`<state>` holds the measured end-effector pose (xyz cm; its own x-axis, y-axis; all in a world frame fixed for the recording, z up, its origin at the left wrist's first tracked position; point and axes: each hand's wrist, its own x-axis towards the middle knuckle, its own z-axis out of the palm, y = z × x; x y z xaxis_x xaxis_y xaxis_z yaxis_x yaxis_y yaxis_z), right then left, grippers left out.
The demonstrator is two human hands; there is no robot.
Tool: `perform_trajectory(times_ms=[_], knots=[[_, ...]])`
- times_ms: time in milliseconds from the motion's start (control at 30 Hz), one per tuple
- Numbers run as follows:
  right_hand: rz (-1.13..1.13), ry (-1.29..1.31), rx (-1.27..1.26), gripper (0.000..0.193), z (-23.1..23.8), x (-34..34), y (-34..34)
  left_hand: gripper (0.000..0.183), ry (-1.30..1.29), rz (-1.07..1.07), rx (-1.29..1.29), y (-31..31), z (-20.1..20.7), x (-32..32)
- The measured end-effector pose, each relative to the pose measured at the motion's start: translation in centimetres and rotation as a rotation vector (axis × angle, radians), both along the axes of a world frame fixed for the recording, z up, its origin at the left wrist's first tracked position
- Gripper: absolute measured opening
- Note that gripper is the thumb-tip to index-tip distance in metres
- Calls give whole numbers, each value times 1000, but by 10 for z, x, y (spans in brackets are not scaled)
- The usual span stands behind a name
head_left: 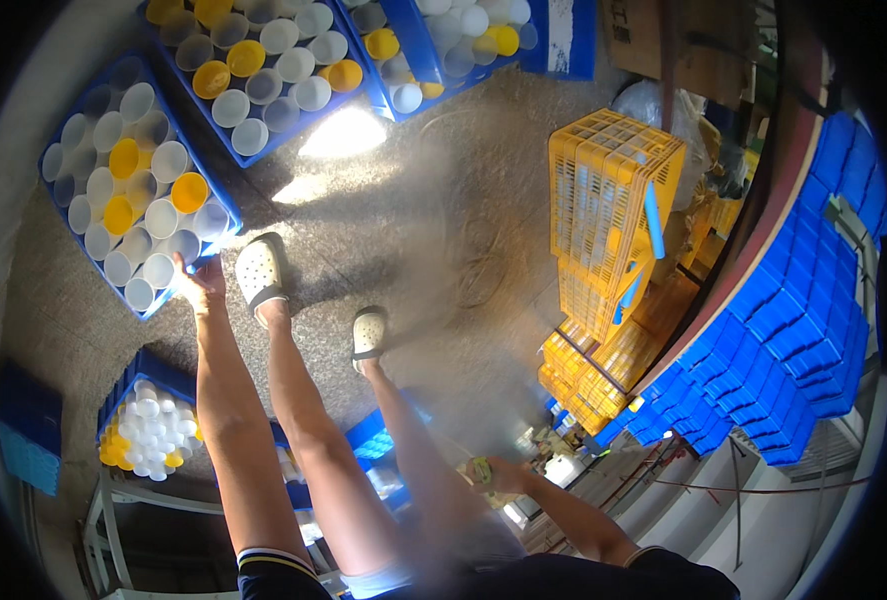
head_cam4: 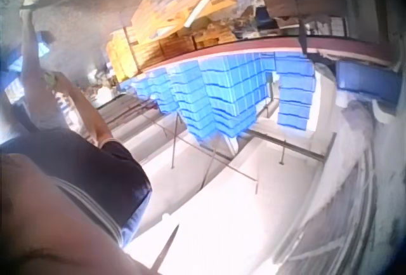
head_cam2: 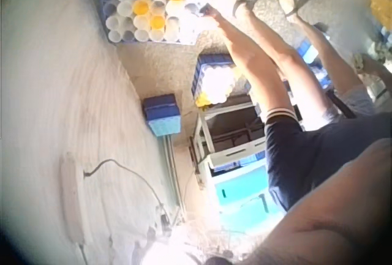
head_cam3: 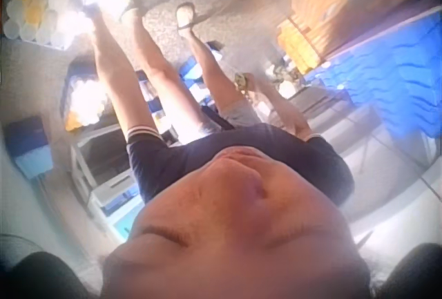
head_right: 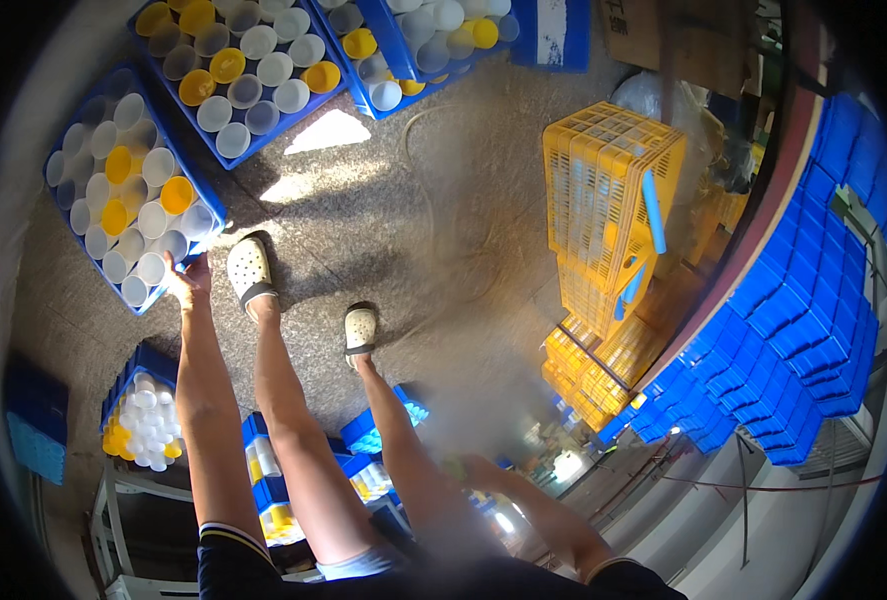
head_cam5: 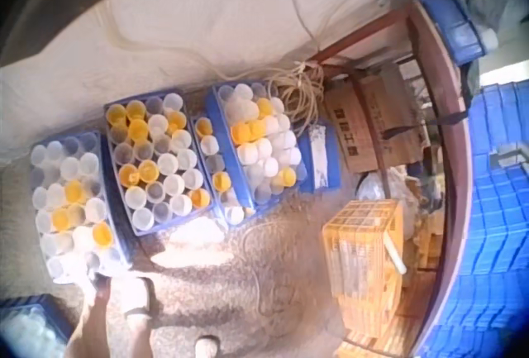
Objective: The person repeatedly picks up stacks of light-blue plastic cups, separates them, and places them into yellow and blue crates. Later, they handle trays of white and yellow cups, moving them between a machine and the floor, and use a green-handled tool to adjust items in a tray.
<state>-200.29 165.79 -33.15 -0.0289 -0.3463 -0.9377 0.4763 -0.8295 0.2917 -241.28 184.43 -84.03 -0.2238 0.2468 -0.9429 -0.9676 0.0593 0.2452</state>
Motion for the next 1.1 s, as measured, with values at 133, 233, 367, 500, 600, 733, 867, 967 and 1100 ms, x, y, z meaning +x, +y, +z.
perform_trajectory(times_ms=[133,233,367,500,600,733,867,967,1100], knots=[[209,115,194,20,12,28,-17,35,101,-275,-225,7,35,-49],[-7,111,435,20,11,49,-6,19,13,-293,-347,8,74,-110],[122,178,515,22,15,58,45,20,99,-691,-71,-42,178,-149],[-11,186,471,40,34,65,108,41,48,-626,-264,-87,294,-98],[105,326,609,60,48,73,163,50,241,-560,-337,-129,383,-29],[754,421,912,40,80,69,218,16,505,-501,-605,-172,468,79],[838,612,1038,42,127,37,206,30,774,-775,-871,-195,522,165],[1208,608,1145,28,153,9,161,40,790,-870,-946,-205,547,208],[1307,724,1202,28,185,9,125,41,743,-872,-837,-229,565,233]])
